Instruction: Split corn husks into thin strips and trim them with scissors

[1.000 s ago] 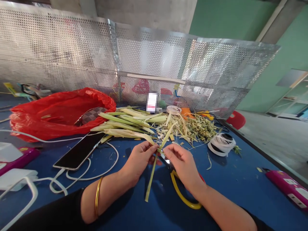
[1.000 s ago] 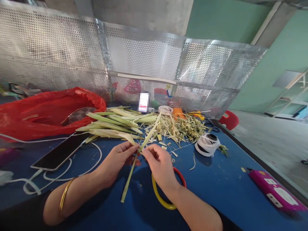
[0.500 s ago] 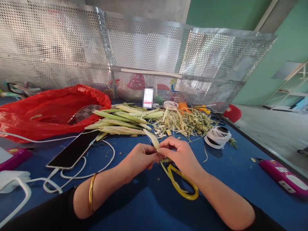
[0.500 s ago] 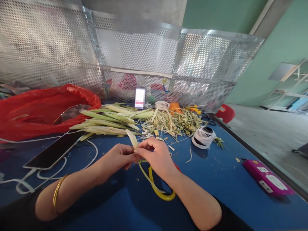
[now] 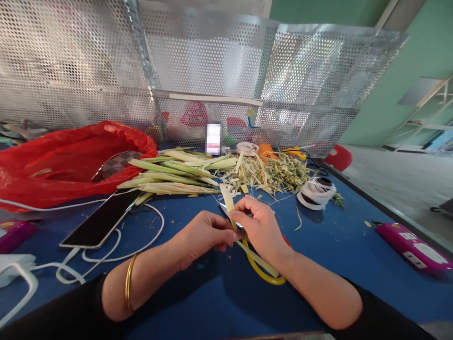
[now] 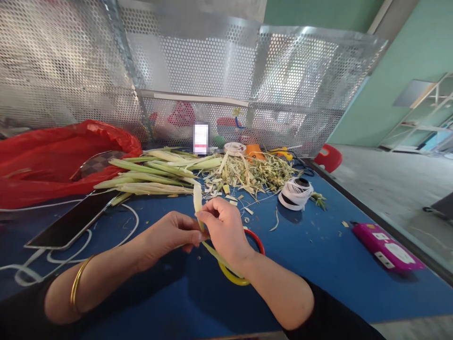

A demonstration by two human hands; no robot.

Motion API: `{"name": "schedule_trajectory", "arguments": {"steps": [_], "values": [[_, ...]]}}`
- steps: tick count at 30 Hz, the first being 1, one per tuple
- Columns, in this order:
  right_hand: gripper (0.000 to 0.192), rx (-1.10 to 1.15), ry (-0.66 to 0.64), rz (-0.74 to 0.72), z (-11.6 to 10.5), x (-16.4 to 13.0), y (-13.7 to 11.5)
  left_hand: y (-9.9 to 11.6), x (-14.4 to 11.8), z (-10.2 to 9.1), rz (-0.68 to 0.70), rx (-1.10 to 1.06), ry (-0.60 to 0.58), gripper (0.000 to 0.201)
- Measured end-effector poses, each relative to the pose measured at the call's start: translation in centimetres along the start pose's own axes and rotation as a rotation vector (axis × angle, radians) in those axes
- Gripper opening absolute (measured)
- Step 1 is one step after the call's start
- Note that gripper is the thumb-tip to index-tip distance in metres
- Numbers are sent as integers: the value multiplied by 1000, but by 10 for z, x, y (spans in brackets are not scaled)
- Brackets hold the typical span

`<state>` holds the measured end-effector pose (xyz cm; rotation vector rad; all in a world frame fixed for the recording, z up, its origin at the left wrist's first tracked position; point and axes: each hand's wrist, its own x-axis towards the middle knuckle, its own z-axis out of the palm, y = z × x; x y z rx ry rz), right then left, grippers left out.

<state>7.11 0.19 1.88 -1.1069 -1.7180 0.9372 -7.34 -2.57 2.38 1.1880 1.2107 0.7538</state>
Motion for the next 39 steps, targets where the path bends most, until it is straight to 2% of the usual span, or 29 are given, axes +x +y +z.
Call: {"name": "schedule_trajectory", "arguments": {"steps": [5, 8, 11, 13, 17, 21, 24, 26, 28, 30, 34, 36, 39], "values": [[16, -79, -13, -174, -5, 4, 1, -3, 1, 1, 5, -59, 35, 14], [15, -159, 89, -326, -19, 4, -1, 0, 0, 0, 20, -170, 86, 26], [21, -225, 157, -371, -32, 3, -5, 4, -1, -3, 42, -251, 153, 34], [26, -289, 80, -331, -34, 2, -6, 5, -1, -4, 65, -265, 181, 36], [23, -393, -200, -251, -24, 1, -1, 1, 1, -7, 111, -171, 228, 24], [23, -293, -277, -264, -16, 2, 5, -2, 4, -9, 144, -213, 261, 15], [16, -221, -183, -241, -19, 7, 6, 2, 3, -11, 117, -419, 225, 11], [12, -189, -83, -272, -22, 10, 7, 5, 1, -13, 67, -571, 152, 10], [16, -157, -94, -313, -22, 11, 7, 7, 0, -14, 27, -684, 62, 9], [13, -149, -172, -328, -20, 10, 7, 7, -2, -15, 1, -747, -13, 8], [16, -189, -234, -353, -14, 7, 6, 6, -4, -16, -67, -758, -88, 11], [20, -243, -240, -388, -13, 6, 6, 5, -3, -15, -79, -718, -70, 10], [25, -399, -176, -475, -14, 4, 5, 4, 0, -13, -58, -628, 10, 5]]}}
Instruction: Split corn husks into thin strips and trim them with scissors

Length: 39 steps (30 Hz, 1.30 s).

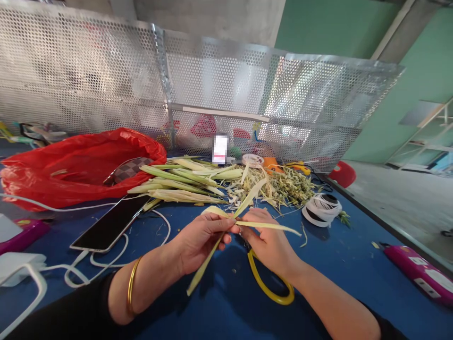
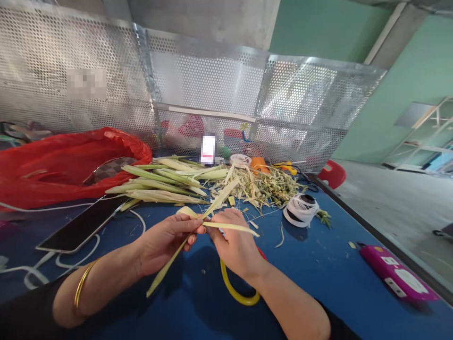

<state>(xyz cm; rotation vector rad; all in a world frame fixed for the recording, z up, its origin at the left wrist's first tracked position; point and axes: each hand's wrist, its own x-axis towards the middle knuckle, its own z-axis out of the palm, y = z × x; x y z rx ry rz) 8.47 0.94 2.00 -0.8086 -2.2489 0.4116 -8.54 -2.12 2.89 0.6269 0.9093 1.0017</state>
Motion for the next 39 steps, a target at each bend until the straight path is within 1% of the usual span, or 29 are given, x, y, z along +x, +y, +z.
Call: {"name": "schedule_trajectory", "arguments": {"steps": [2, 4, 7, 9, 11, 13, 15, 17, 19, 21, 26, 30, 32, 33, 36, 39], "values": [[26, -83, -2, -44, -2, -1, -2, -2, 2, 1, 45, 67, 56, 4], [28, -134, -33, -70, -4, -2, -4, -4, 4, 3, 93, 124, 101, 6], [28, -208, -63, -89, -6, -2, -4, -7, 4, 4, 151, 184, 139, 8], [27, -242, -73, -106, -5, -1, -2, -7, 3, 5, 161, 185, 167, 7], [27, -261, -63, -118, -4, -1, 0, -6, 3, 4, 149, 140, 195, 5], [26, -252, -40, -120, -2, 0, 2, -3, 2, 3, 116, 89, 186, 3], [26, -227, -12, -101, -2, 0, 5, 0, 2, 2, 67, 60, 131, 3], [25, -207, 16, -69, -1, 1, 8, 4, 1, 1, 11, 37, 73, 8], [24, -204, 26, -48, 0, 1, 11, 6, 1, 0, -24, 17, 55, 15], [23, -213, 15, -52, 1, 1, 14, 6, 1, -1, -34, 6, 61, 18], [21, -214, -14, -81, 7, 1, 18, -2, 3, 1, -10, -9, 101, 8], [18, -180, 40, -80, 11, 2, 21, -5, 2, 5, 67, 33, 154, 7], [10, -128, 83, -57, 10, 2, 22, -4, 1, 6, 101, 52, 180, 6], [9, -94, 100, -31, 9, 2, 21, -4, 1, 5, 115, 58, 184, 5], [24, 27, 130, 80, 4, 0, 16, -1, -1, 4, 148, 61, 183, 12], [23, 132, 180, 155, 1, -4, 8, 0, -1, 3, 156, 52, 216, 16]]}}
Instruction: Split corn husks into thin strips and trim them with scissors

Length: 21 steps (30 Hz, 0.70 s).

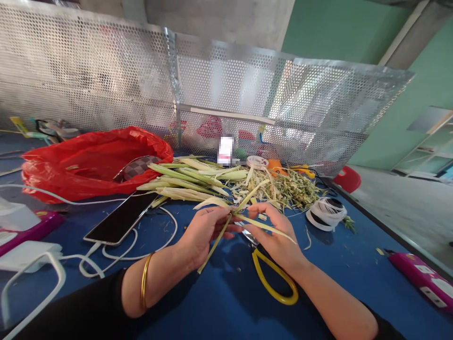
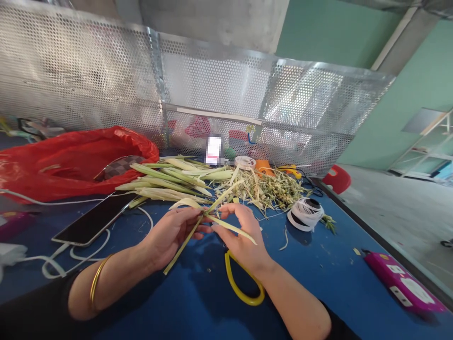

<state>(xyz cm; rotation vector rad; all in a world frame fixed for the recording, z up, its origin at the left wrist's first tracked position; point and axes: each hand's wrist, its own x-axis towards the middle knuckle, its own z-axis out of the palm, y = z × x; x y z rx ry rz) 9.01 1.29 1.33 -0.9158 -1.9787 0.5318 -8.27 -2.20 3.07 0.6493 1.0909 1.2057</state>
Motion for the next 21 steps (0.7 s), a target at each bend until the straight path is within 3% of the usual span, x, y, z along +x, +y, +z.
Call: {"name": "schedule_trajectory", "arguments": {"steps": [3, 7, 13, 18, 21], "values": [[12, 78, 18, 48, -1, -2, -6, 0, 1, 0, 10, 22, 7, 18], [18, 147, -8, 138, 0, -1, -8, -4, 2, 0, 71, 133, -6, 22], [17, 135, -43, 226, 5, 3, 4, -7, 6, -2, 113, 140, 93, 18], [19, -236, 146, -32, 3, 2, 8, -7, 5, -1, 127, 141, 29, 27], [15, -329, 143, -144, 2, 0, 4, -9, 5, 1, 127, 176, 6, 30]]}}
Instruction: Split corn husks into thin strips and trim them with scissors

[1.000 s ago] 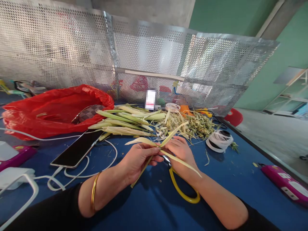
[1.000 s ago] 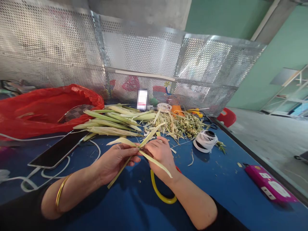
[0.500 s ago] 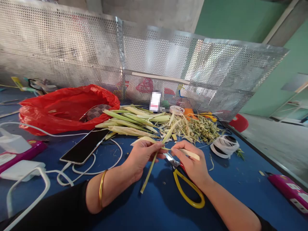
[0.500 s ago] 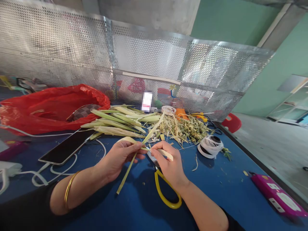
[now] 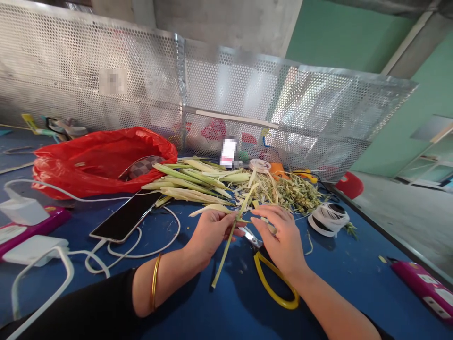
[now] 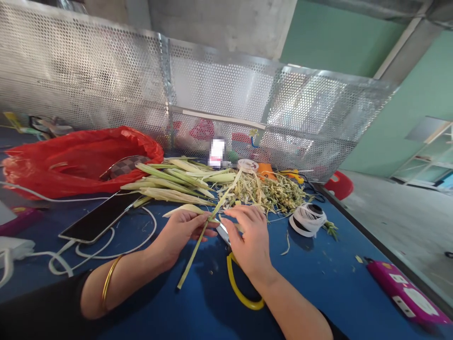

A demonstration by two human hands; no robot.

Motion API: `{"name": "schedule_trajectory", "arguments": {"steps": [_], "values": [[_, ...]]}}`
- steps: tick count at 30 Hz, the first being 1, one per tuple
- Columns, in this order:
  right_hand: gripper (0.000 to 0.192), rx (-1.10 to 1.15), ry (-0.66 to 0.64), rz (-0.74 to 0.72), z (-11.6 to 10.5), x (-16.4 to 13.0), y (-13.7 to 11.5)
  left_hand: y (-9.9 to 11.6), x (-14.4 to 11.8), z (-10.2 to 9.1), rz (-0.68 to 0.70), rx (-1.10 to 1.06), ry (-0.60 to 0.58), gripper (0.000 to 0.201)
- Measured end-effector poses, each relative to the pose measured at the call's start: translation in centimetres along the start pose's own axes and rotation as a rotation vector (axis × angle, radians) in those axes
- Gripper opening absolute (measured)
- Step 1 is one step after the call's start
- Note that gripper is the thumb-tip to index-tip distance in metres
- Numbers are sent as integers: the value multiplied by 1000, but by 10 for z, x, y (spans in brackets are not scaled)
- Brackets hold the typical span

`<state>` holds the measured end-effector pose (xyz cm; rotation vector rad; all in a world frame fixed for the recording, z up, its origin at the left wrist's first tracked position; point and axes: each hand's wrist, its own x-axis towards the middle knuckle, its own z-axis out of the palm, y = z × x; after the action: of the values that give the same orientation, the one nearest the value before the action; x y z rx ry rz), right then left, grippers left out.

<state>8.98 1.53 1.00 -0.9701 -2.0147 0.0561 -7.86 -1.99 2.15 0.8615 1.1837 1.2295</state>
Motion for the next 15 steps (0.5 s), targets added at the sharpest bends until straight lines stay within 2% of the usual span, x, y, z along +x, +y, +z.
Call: {"name": "schedule_trajectory", "arguments": {"steps": [4, 7, 10, 13, 15], "values": [[14, -40, -63, -17, 1, 0, 0, -2, 0, 2, 37, 49, 17, 29], [12, -40, -177, -40, 3, 1, 2, -1, -2, 4, 75, 59, 26, 27], [20, -37, -251, -70, 3, 1, 1, -2, -3, 4, 90, 55, 26, 27], [22, -37, -223, -53, 3, 0, 4, -4, -1, 3, 101, 67, 15, 25], [19, -43, -159, -56, 2, 1, 9, -5, 2, 0, 96, 43, 66, 19]]}}
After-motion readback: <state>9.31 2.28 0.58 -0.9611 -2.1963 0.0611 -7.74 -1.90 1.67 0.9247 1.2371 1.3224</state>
